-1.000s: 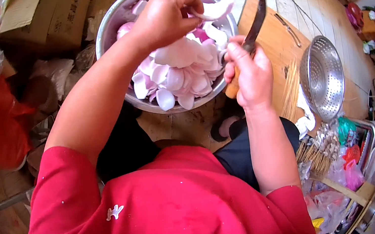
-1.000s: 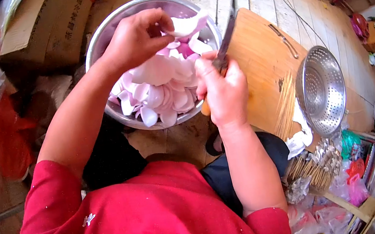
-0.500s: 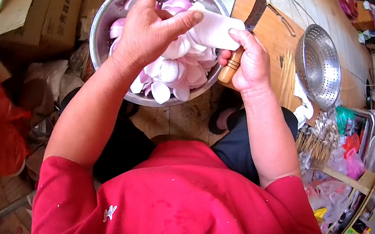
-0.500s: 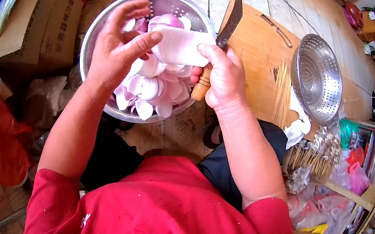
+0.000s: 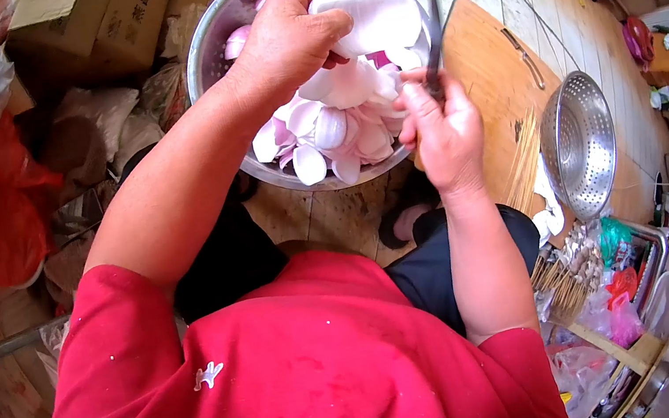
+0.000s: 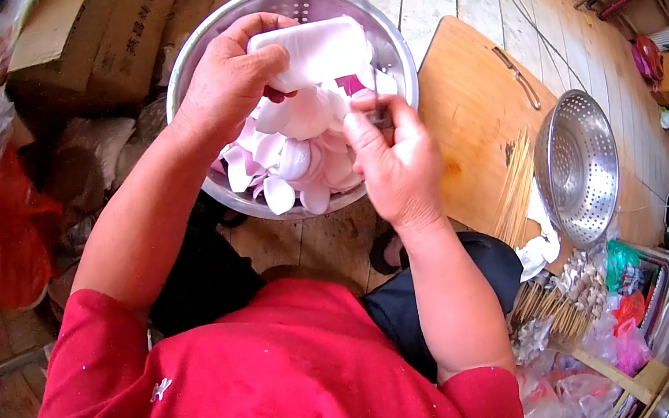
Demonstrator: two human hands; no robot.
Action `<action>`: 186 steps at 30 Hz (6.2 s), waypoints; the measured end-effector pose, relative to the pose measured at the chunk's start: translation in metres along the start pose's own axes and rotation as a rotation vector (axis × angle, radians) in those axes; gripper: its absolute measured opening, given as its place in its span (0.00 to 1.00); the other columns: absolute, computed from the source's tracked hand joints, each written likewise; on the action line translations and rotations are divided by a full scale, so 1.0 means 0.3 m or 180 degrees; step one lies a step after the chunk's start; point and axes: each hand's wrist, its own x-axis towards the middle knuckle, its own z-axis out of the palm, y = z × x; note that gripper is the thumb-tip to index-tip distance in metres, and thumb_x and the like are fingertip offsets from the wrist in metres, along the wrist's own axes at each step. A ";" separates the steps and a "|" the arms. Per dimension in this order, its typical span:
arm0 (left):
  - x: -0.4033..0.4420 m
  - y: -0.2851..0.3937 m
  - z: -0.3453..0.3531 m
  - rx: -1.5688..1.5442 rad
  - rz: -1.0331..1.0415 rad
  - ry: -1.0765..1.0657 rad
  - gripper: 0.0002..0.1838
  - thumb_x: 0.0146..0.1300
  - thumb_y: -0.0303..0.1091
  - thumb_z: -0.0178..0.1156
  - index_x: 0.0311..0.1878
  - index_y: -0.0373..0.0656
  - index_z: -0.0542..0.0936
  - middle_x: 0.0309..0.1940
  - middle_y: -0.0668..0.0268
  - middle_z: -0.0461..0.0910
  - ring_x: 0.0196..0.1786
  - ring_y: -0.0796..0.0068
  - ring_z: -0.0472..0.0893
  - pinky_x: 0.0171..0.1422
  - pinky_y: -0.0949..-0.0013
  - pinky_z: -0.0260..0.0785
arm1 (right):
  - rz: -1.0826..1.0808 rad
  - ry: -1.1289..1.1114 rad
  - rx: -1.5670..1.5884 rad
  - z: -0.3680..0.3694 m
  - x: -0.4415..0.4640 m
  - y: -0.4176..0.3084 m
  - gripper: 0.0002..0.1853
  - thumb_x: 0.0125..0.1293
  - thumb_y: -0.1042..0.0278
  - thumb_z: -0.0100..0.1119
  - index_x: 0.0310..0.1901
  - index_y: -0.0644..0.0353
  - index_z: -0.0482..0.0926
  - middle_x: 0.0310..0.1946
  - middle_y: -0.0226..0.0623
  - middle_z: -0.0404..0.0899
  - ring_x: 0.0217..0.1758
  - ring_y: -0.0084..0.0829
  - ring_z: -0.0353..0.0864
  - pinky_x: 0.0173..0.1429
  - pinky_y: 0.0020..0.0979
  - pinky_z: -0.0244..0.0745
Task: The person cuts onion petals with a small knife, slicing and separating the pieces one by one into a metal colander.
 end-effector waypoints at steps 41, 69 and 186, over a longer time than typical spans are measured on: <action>-0.148 0.027 -0.074 0.0325 -0.0814 0.0100 0.16 0.54 0.28 0.51 0.46 0.37 0.76 0.26 0.63 0.76 0.21 0.79 0.72 0.23 0.74 0.64 | 0.0946 -0.0799 -0.0538 0.160 0.007 0.057 0.15 0.71 0.56 0.55 0.39 0.63 0.75 0.21 0.30 0.71 0.15 0.19 0.66 0.18 0.24 0.62; -0.056 -0.051 -0.114 -0.0506 -0.0227 0.0332 0.14 0.60 0.24 0.64 0.48 0.38 0.76 0.38 0.64 0.79 0.33 0.76 0.81 0.37 0.73 0.76 | 0.0238 -0.0577 -0.0833 0.165 -0.059 0.046 0.14 0.68 0.61 0.60 0.43 0.66 0.77 0.25 0.32 0.80 0.27 0.21 0.78 0.35 0.26 0.74; -0.090 -0.019 -0.026 -0.0702 -0.0603 -0.1493 0.13 0.56 0.28 0.61 0.45 0.43 0.76 0.29 0.69 0.79 0.26 0.83 0.78 0.31 0.79 0.73 | -0.0160 0.0373 -0.0272 0.039 0.030 -0.024 0.06 0.61 0.72 0.68 0.35 0.65 0.81 0.25 0.27 0.81 0.28 0.16 0.78 0.33 0.21 0.74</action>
